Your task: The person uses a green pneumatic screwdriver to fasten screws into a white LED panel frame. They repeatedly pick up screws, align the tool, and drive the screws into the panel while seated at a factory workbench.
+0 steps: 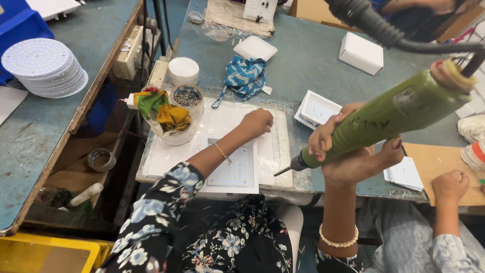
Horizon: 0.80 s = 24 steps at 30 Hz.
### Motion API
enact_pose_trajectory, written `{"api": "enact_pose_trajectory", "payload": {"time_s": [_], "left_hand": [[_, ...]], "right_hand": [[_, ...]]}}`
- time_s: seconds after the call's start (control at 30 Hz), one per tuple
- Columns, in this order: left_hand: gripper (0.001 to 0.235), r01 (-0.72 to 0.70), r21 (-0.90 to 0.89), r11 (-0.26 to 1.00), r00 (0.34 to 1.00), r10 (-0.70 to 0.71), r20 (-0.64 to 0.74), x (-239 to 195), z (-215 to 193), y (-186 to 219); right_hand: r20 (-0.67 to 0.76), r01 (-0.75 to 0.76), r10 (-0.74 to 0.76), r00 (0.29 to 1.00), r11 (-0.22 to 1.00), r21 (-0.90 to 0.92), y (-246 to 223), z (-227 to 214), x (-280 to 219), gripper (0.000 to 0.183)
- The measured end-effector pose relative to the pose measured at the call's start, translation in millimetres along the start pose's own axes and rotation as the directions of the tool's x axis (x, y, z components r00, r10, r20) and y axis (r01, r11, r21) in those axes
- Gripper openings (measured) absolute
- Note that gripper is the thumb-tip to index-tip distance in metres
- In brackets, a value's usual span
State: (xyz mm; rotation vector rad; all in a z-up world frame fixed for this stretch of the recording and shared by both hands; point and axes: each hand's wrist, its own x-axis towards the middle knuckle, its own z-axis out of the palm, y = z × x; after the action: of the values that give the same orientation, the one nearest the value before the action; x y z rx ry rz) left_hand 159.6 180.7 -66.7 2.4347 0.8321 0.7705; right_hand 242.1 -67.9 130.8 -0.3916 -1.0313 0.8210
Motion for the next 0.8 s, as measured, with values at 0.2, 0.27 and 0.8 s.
{"api": "enact_pose_trajectory", "payload": {"time_s": [0.2, 0.27, 0.8], "left_hand": [[0.019, 0.122, 0.057, 0.991, 0.989, -0.126, 0.075, 19.6, 21.5, -17.1], [0.014, 0.145, 0.027, 0.989, 0.985, -0.146, 0.087, 23.6, 26.7, -21.1], [0.010, 0.002, -0.389, 0.921, 1.000, 0.010, 0.027, -90.1, -78.8, 44.1]], "right_hand": [[-0.013, -0.023, 0.022, 1.000, 0.997, -0.069, 2.3, -11.1, -1.1, 0.080], [-0.008, -0.034, 0.033, 0.999, 0.997, -0.067, 3.6, -12.1, -0.4, 0.081], [0.037, -0.068, 0.064, 0.997, 0.990, 0.126, -6.7, -9.8, 0.7, 0.092]]}}
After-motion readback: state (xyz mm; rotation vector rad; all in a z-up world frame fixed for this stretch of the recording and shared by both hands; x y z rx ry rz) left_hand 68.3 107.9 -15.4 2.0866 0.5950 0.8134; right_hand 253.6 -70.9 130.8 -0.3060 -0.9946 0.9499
